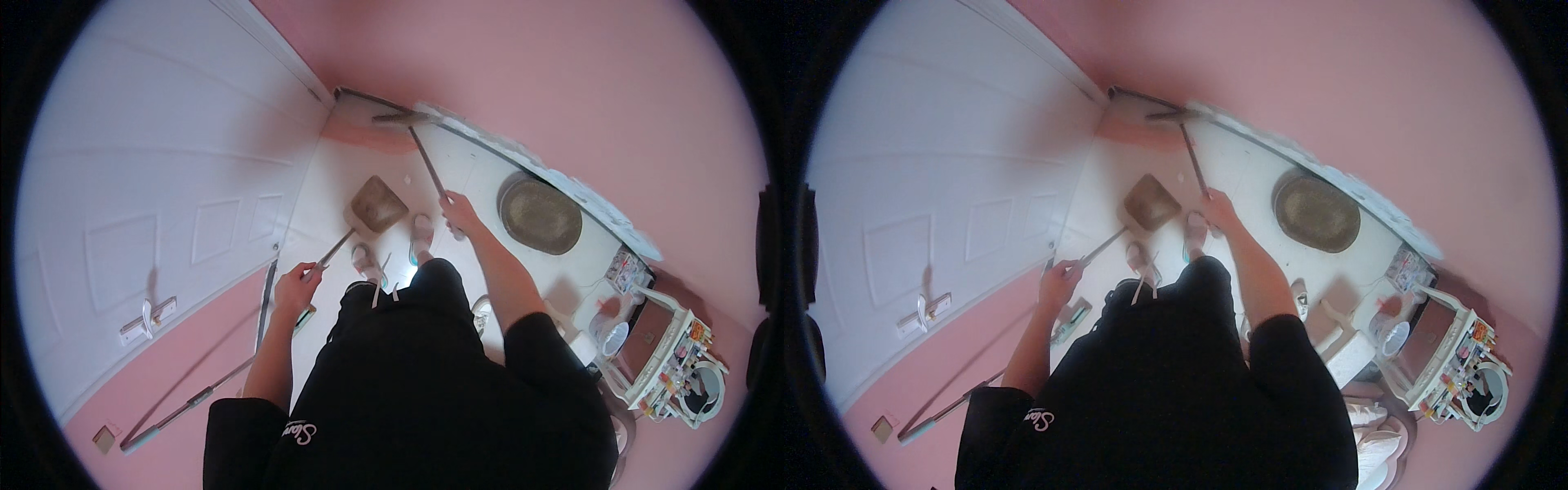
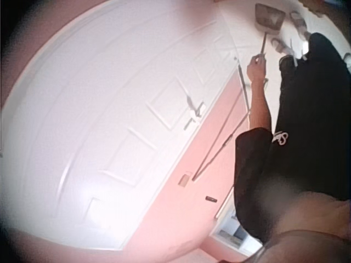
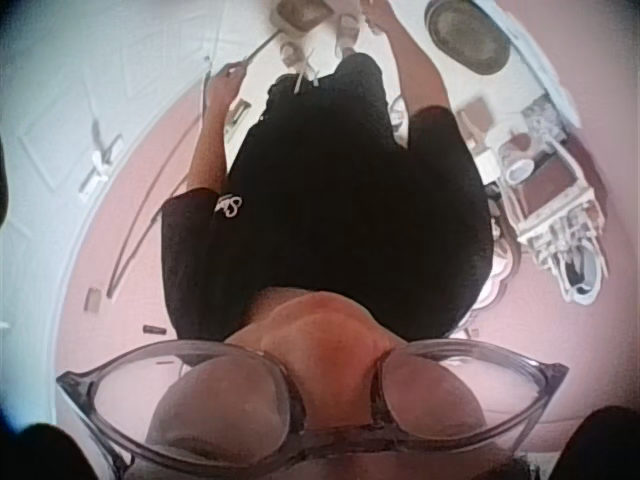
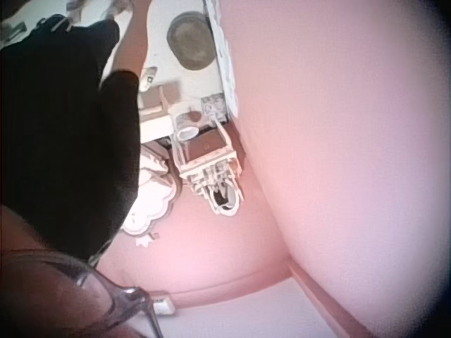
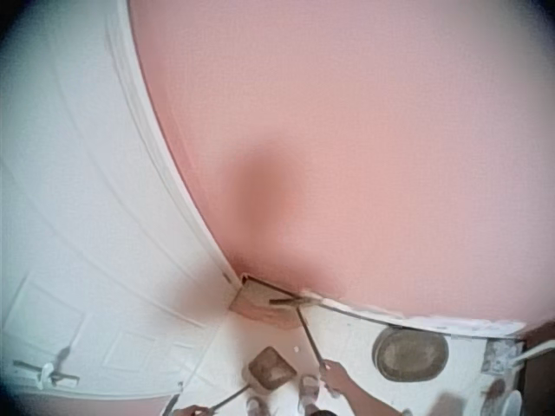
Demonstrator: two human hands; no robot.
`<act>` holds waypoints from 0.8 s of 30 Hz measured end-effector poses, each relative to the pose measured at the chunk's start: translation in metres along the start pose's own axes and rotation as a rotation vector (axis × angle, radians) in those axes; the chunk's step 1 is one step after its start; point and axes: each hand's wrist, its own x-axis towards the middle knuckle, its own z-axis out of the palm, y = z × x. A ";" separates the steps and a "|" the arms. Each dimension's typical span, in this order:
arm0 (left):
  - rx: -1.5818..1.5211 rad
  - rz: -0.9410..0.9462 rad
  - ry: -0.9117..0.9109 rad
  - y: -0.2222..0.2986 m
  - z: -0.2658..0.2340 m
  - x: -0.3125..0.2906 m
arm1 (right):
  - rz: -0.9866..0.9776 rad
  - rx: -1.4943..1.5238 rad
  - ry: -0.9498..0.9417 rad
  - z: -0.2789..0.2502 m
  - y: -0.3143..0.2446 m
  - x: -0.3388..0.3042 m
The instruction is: The person sweeps the floor of a bedroom using a broom and dustpan, gathering debris into the dustpan. They move around the room to clean different areas, including near the bed and a vanity table, and briefly open a drawer to place an item inside.
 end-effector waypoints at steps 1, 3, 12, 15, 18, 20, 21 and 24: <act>0.023 -0.013 0.010 0.002 0.003 -0.006 | 0.031 0.028 0.046 0.010 -0.009 0.008; 0.024 -0.033 -0.010 0.012 0.004 -0.008 | -0.026 -0.011 0.088 0.020 0.025 0.040; -0.056 -0.018 0.062 0.022 0.024 -0.009 | -0.005 -0.153 0.073 -0.001 0.073 -0.012; -0.025 0.037 0.111 0.026 0.020 -0.003 | 0.055 -0.175 0.036 -0.023 0.119 -0.046; -0.044 0.104 0.177 0.027 0.020 0.002 | 0.118 0.018 0.029 -0.050 0.130 -0.097; -0.027 0.150 0.223 0.029 0.019 0.005 | 0.215 0.095 0.023 -0.067 0.124 -0.125; 0.000 0.168 0.246 0.031 0.017 0.006 | 0.248 0.119 0.063 -0.074 0.116 -0.135; 0.011 0.201 0.289 0.030 0.015 0.016 | 0.265 0.160 0.168 -0.093 0.134 -0.134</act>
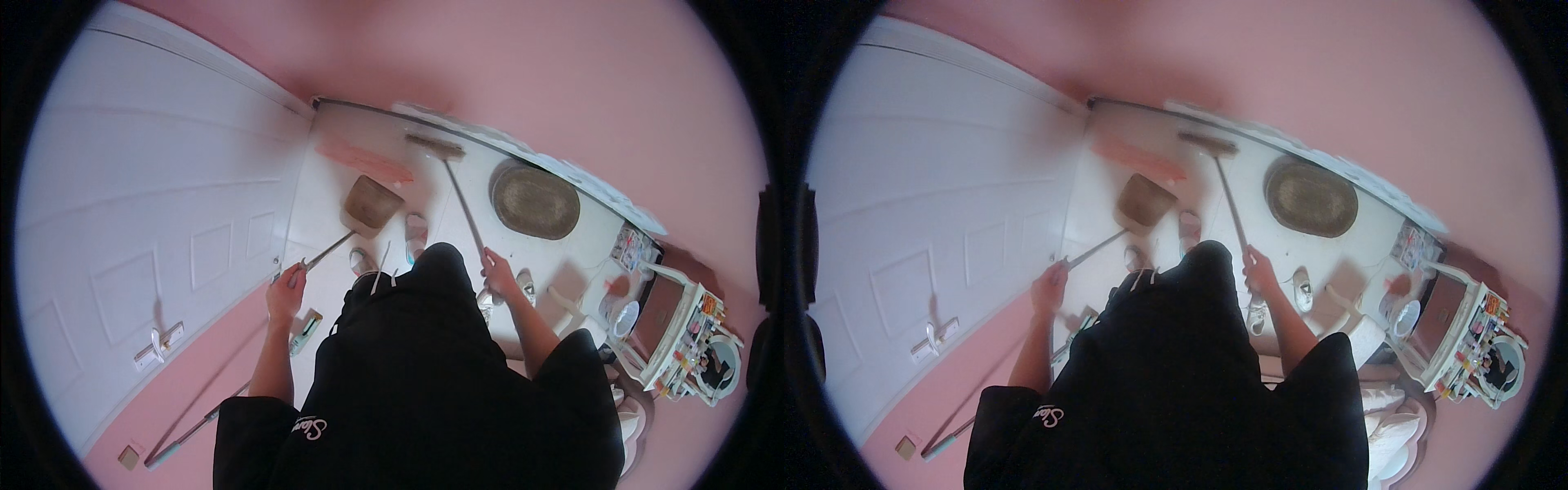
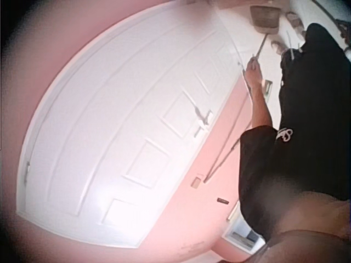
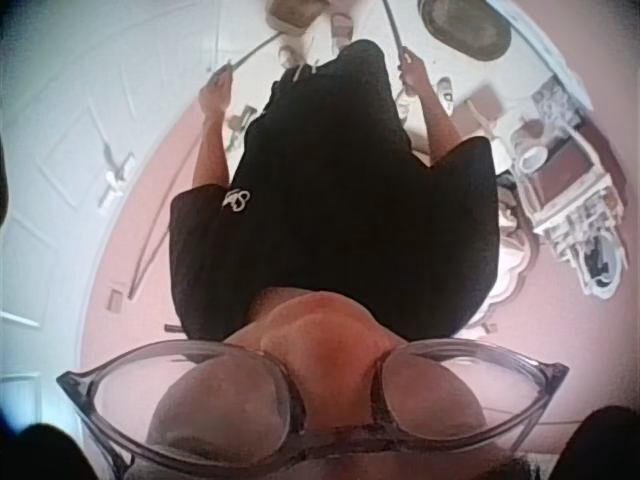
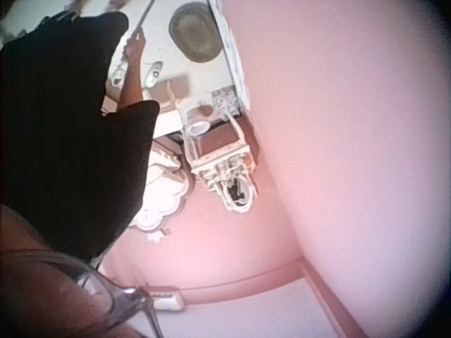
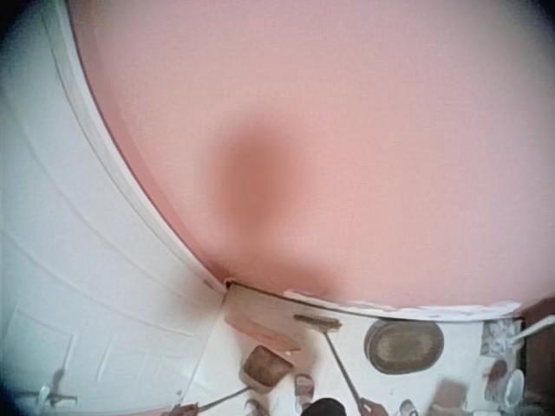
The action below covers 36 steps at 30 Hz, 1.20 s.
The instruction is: The person sweeps the floor of a bedroom using a broom and dustpan, gathering debris into the dustpan. They move around the room to clean different areas, including near the bed and a vanity table, and briefly open a drawer to place an item inside.
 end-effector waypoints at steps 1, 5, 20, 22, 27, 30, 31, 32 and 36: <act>-0.007 0.003 0.011 -0.002 0.001 0.002 | -0.001 0.027 0.018 -0.005 0.001 0.009; -0.096 0.004 -0.016 0.005 -0.006 0.022 | 0.043 0.147 0.036 0.005 -0.009 0.056; -0.135 0.026 -0.111 -0.053 -0.033 0.048 | 0.023 0.054 0.075 0.093 -0.039 0.004; -0.139 -0.036 -0.158 -0.056 -0.034 0.039 | -0.018 0.065 0.068 0.101 -0.055 0.023; -0.183 -0.044 -0.180 -0.071 -0.029 0.038 | -0.035 -0.040 0.032 0.137 -0.091 0.085; -0.162 -0.073 -0.206 -0.061 -0.028 0.044 | 0.012 -0.099 0.072 0.149 -0.092 0.093; -0.141 -0.070 -0.210 -0.059 -0.026 0.045 | 0.017 -0.136 0.080 0.146 -0.086 0.092; -0.123 -0.058 -0.214 -0.058 -0.026 0.047 | 0.020 -0.169 0.096 0.140 -0.080 0.088; -0.157 -0.046 -0.265 -0.055 -0.036 0.059 | -0.066 -0.326 0.118 0.091 0.029 0.070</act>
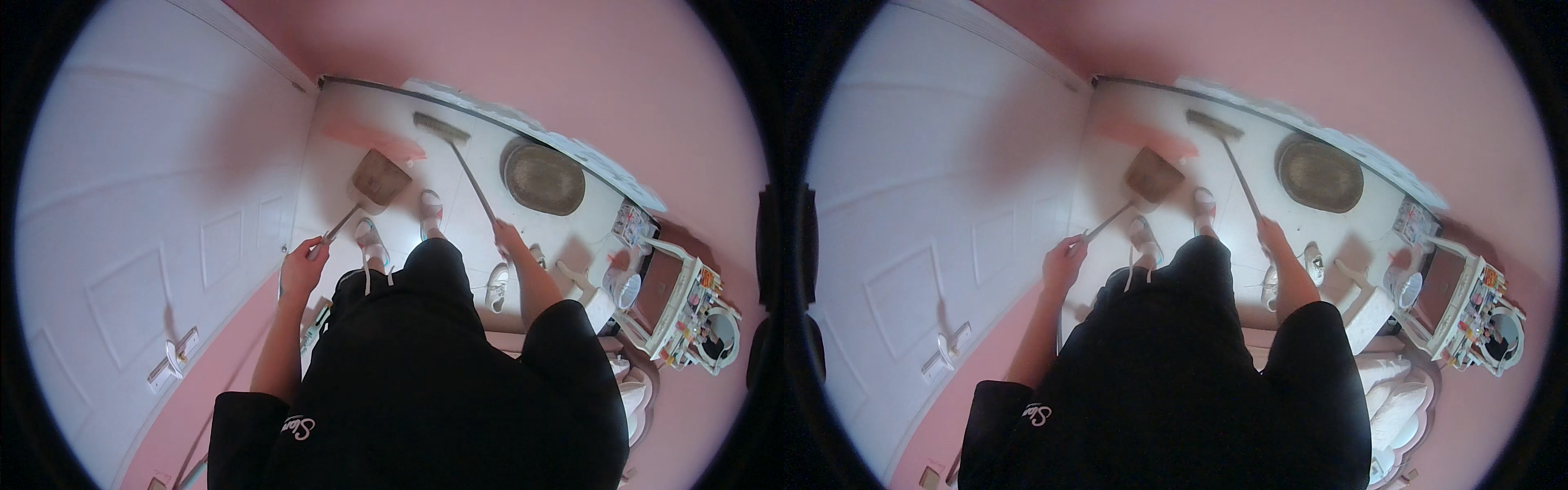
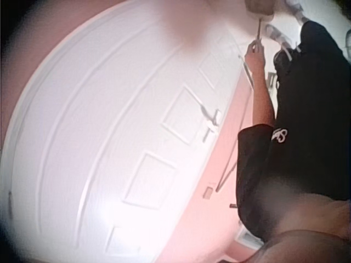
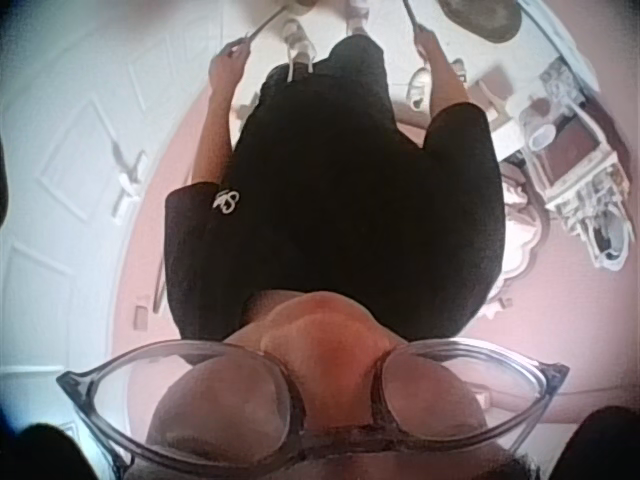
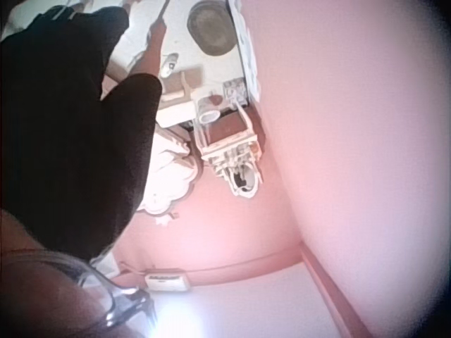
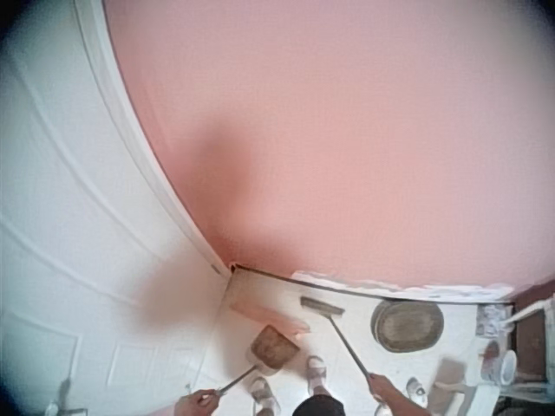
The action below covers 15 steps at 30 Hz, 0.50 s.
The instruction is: The person sweeps the floor of a bedroom using a broom and dustpan, gathering debris into the dustpan. They move around the room to clean different areas, including near the bed and a vanity table, and briefly open a drawer to place an item inside.
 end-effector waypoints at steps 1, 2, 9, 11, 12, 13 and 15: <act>-0.006 0.028 -0.011 0.002 -0.004 0.005 | -0.081 -0.082 0.061 0.001 0.050 -0.006; -0.012 0.042 -0.005 0.000 -0.007 0.005 | -0.022 -0.039 0.028 -0.004 0.073 -0.022; -0.007 0.101 0.015 -0.024 -0.019 0.010 | 0.009 0.018 0.135 0.027 0.054 -0.120; 0.059 0.100 -0.071 -0.027 -0.030 0.009 | -0.199 -0.044 0.198 0.042 0.045 -0.111; 0.093 0.099 -0.111 -0.030 -0.034 0.008 | -0.098 -0.009 0.166 0.047 0.040 -0.108; 0.154 0.114 -0.114 -0.038 -0.038 0.005 | -0.012 0.024 0.123 0.053 0.002 -0.112; 0.270 0.152 -0.135 -0.052 -0.043 -0.004 | 0.084 0.046 0.087 0.066 -0.038 -0.113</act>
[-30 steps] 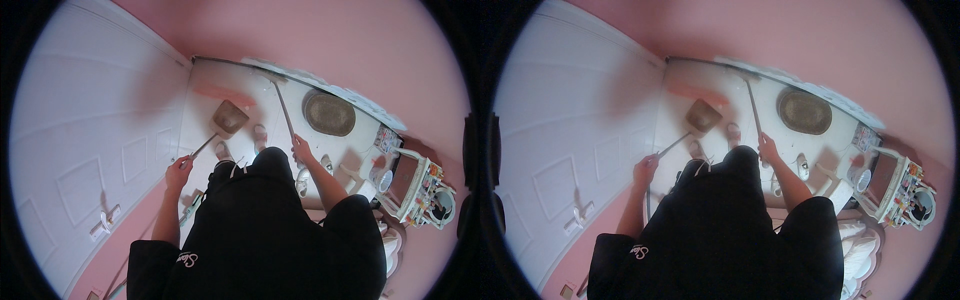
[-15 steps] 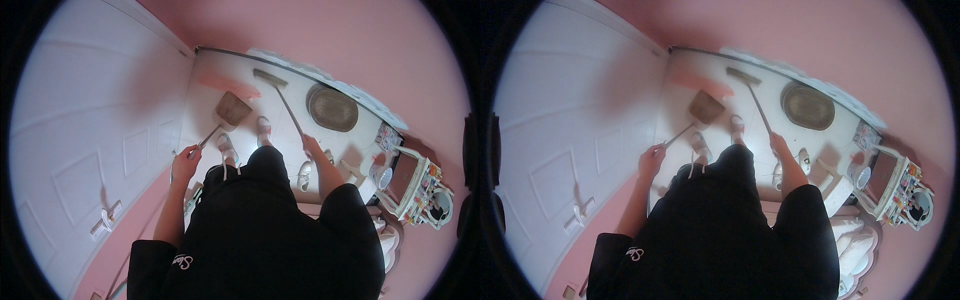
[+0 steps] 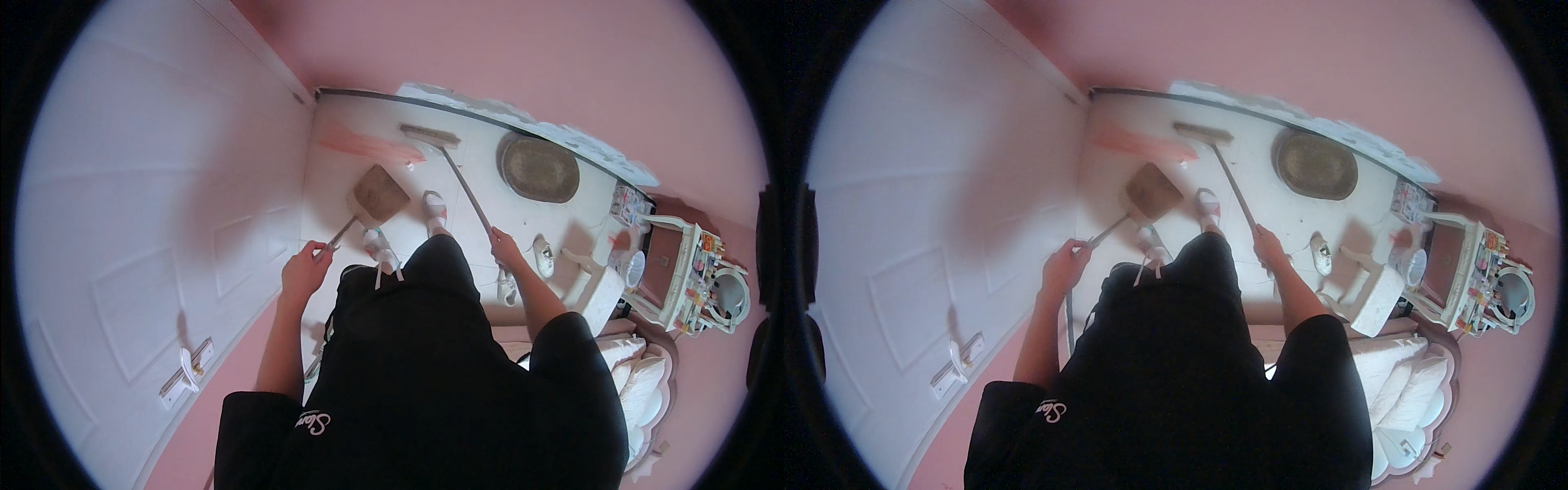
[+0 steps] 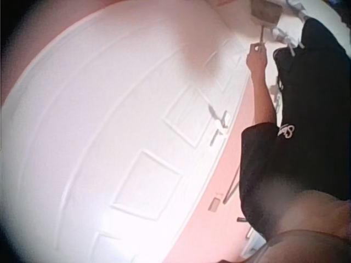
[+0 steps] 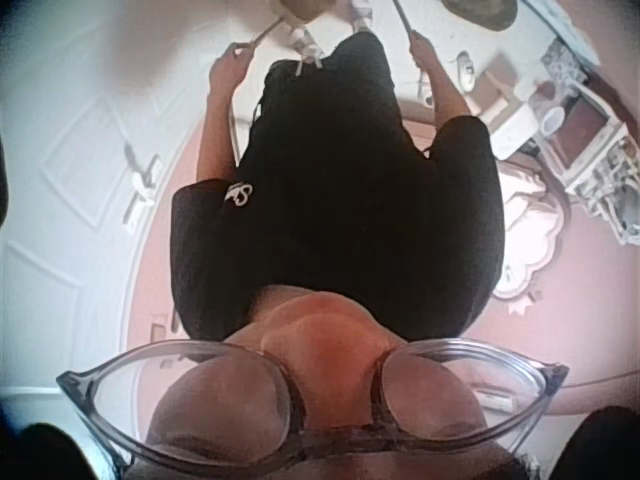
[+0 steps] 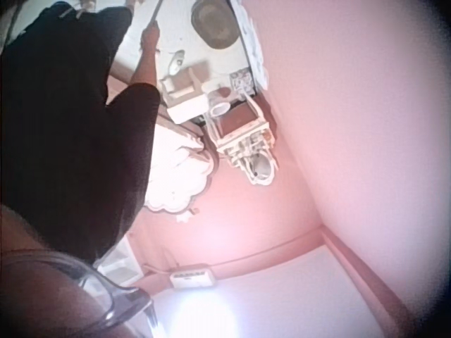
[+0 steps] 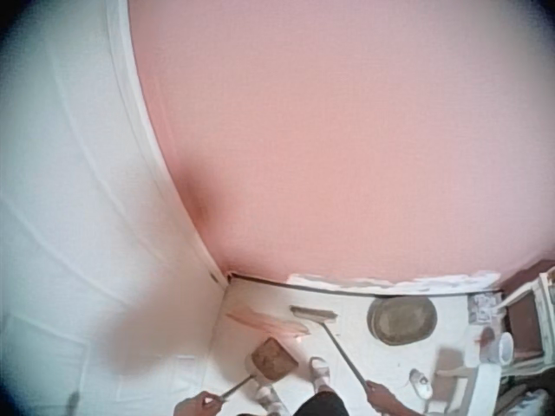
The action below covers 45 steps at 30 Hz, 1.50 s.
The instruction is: The person sweeps the floor of a bedroom using a broom and dustpan, gathering debris into the dustpan. They move around the room to clean different areas, including near the bed and a vanity table, and briefly open a drawer to place an item inside.
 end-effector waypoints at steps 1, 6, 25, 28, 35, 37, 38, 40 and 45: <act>-0.007 -0.007 0.020 -0.010 0.003 -0.005 | 0.005 -0.008 -0.003 0.009 -0.006 0.000; 0.022 -0.026 0.138 -0.044 -0.002 -0.009 | 0.041 -0.013 -0.024 0.034 0.005 -0.001; 0.530 -0.168 0.315 0.072 -0.009 0.038 | 0.322 0.827 -0.126 -0.064 0.106 -0.083; 0.467 0.011 0.369 0.053 0.000 0.066 | 0.405 0.997 -0.188 -0.096 0.076 -0.067; 0.336 0.270 0.556 0.129 0.068 0.145 | 0.485 1.358 -0.231 -0.059 -0.003 -0.013; -0.097 0.170 0.266 0.142 0.137 0.188 | 0.429 1.399 -0.077 -0.061 -0.031 -0.014; -0.200 0.006 -0.024 0.140 0.175 0.223 | 0.331 1.351 0.048 -0.071 -0.039 -0.016; -0.172 -0.108 -0.222 0.135 0.257 0.310 | 0.291 1.406 0.067 -0.108 -0.026 0.000; 0.097 0.348 -0.048 0.033 0.465 0.535 | -0.041 1.028 0.447 -0.112 0.112 0.051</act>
